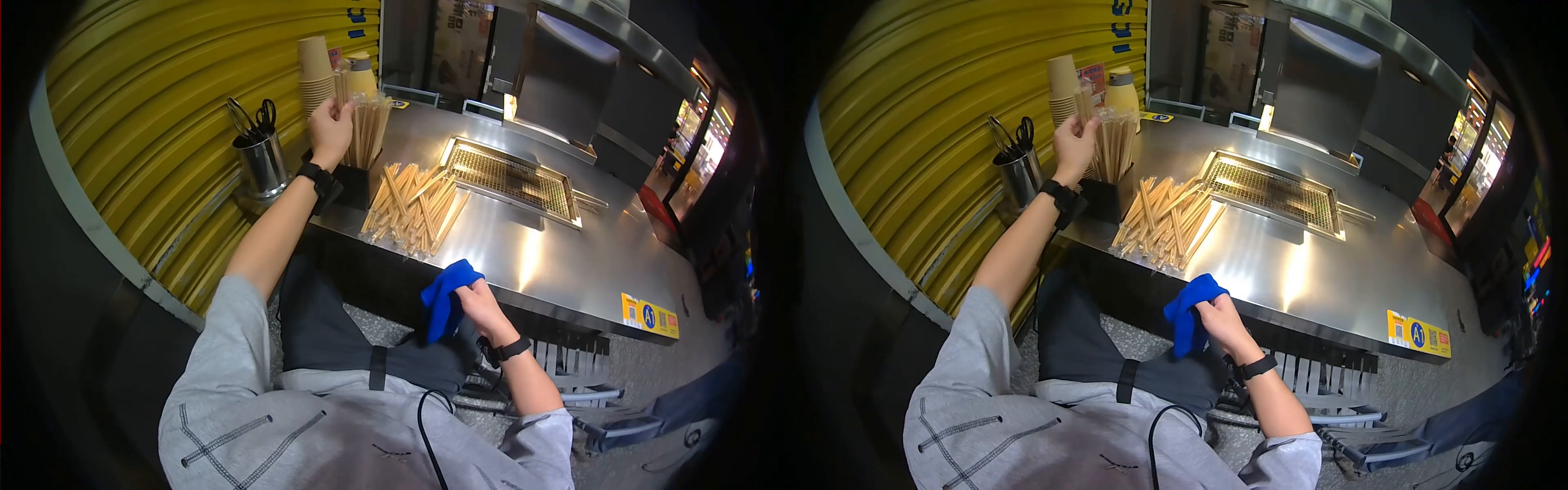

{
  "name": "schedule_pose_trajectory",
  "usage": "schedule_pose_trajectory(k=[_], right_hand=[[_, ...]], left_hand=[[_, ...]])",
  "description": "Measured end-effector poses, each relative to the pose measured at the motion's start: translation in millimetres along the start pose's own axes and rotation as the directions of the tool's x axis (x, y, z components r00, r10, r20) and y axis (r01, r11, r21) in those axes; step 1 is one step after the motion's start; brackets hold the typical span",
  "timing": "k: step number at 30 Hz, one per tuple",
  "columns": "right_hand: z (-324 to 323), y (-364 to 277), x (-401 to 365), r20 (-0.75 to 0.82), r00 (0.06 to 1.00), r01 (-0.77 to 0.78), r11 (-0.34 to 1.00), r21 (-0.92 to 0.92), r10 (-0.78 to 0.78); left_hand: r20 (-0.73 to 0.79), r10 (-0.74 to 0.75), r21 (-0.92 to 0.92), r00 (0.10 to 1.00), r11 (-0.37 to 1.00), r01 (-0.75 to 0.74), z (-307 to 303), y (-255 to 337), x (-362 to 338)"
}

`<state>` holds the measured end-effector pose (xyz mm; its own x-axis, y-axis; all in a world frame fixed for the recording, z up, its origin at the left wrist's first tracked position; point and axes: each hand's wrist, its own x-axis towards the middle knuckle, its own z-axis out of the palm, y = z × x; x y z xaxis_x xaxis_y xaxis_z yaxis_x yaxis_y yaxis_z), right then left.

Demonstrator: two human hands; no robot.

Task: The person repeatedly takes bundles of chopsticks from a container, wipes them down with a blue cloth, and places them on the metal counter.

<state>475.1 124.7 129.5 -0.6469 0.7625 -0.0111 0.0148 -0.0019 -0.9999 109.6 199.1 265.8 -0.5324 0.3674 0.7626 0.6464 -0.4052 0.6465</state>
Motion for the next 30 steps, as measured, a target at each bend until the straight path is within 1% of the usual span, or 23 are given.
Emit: schedule_pose_trajectory(k=[1, 3, 4, 6, 7, 8, 9, 10, 11, 12, 14, 15, 16, 17, 18, 19, 21, 22, 23, 25, 26, 29, 30], right_hand=[[-1, 0, 1, 0.006, 1.0, 0.005, 1.0, 0.003, -0.005], [-1, 1, 4, -0.096, 0.989, 0.121, 0.991, 0.062, -0.115], [-2, 1, 4, -0.146, 0.976, 0.175, 0.981, 0.081, -0.162], [-4, -1, 4, -0.192, 0.936, 0.308, 0.95, 0.043, -0.295], [-3, -4, 3, -0.212, 0.909, 0.372, 0.928, 0.026, -0.359], [0, -10, 0, -0.229, 0.898, 0.391, 0.92, 0.023, -0.376], [1, -11, 0, -0.181, 0.882, 0.434, 0.9, -0.049, -0.435], [0, -13, 1, -0.129, 0.861, 0.479, 0.87, -0.119, -0.492], [-2, -17, 2, -0.074, 0.835, 0.526, 0.83, -0.186, -0.546], [-4, -23, 5, 0.075, 0.733, 0.656, 0.674, -0.339, -0.676], [3, -15, -4, -0.001, 0.865, 0.495, 0.854, -0.159, -0.502], [9, -15, -6, -0.024, 0.914, 0.403, 0.913, -0.061, -0.405], [15, -25, -9, 0.002, 0.939, 0.345, 0.938, -0.026, -0.345], [14, -17, -6, 0.006, 0.925, 0.38, 0.923, -0.061, -0.38], [10, -5, -2, -0.002, 0.92, 0.391, 0.916, -0.089, -0.393], [5, 3, 0, -0.01, 0.915, 0.4, 0.909, -0.115, -0.404], [4, -3, 0, -0.072, 0.913, 0.395, 0.914, -0.094, -0.402], [4, -6, 0, -0.103, 0.911, 0.392, 0.916, -0.082, -0.399], [4, -9, -1, -0.128, 0.917, 0.374, 0.926, -0.054, -0.378], [6, -13, -3, -0.18, 0.926, 0.339, 0.941, 0.005, -0.333], [5, -11, -2, -0.171, 0.92, 0.354, 0.935, -0.014, -0.351], [-5, 3, 2, -0.105, 0.943, 0.309, 0.948, -0.082, -0.316], [-3, 1, 2, -0.105, 0.951, 0.284, 0.957, -0.064, -0.29]], left_hand=[[-0.024, 0.065, -0.109, 0.998, 0.992, -0.067, -1, 17, -3], [-0.09, 0.18, -0.315, 0.98, 0.928, -0.199, -4, 47, -12], [-0.088, 0.263, -0.308, 0.961, 0.91, -0.277, -9, 67, -21], [-0.092, 0.414, -0.289, 0.905, 0.859, -0.422, -23, 106, -45], [0.009, 0.364, -0.393, 0.931, 0.858, -0.332, -28, 120, -59], [0.115, 0.315, -0.482, 0.942, 0.847, -0.224, -32, 132, -75], [0.223, 0.271, -0.557, 0.936, 0.824, -0.105, -34, 140, -92], [0.366, 0.155, -0.583, 0.918, 0.807, 0.096, -35, 145, -107], [0.506, 0.053, -0.579, 0.861, 0.76, 0.294, -34, 149, -120], [0.55, 0.005, -0.583, 0.835, 0.718, 0.38, -26, 143, -134], [0.632, -0.04, -0.559, 0.774, 0.668, 0.492, -7, 124, -158], [0.668, -0.077, -0.527, 0.741, 0.654, 0.543, 0, 119, -167], [0.692, -0.115, -0.505, 0.713, 0.629, 0.592, 6, 114, -172], [0.715, -0.152, -0.48, 0.682, 0.603, 0.638, 11, 110, -176], [0.692, -0.177, -0.489, 0.7, 0.599, 0.634, 17, 106, -181], [0.706, -0.192, -0.479, 0.681, 0.579, 0.66, 21, 103, -186], [0.734, -0.227, -0.453, 0.64, 0.538, 0.711, 26, 96, -196], [0.758, -0.184, -0.428, 0.625, 0.583, 0.691, 27, 93, -206], [0.81, -0.147, -0.354, 0.567, 0.647, 0.675, 27, 87, -213], [0.855, -0.158, -0.28, 0.494, 0.661, 0.696, 26, 83, -229], [0.841, -0.144, -0.29, 0.521, 0.693, 0.66, 25, 86, -231], [0.84, -0.146, -0.313, 0.523, 0.657, 0.686, 27, 80, -233], [0.839, -0.144, -0.327, 0.525, 0.638, 0.697, 27, 81, -232]])
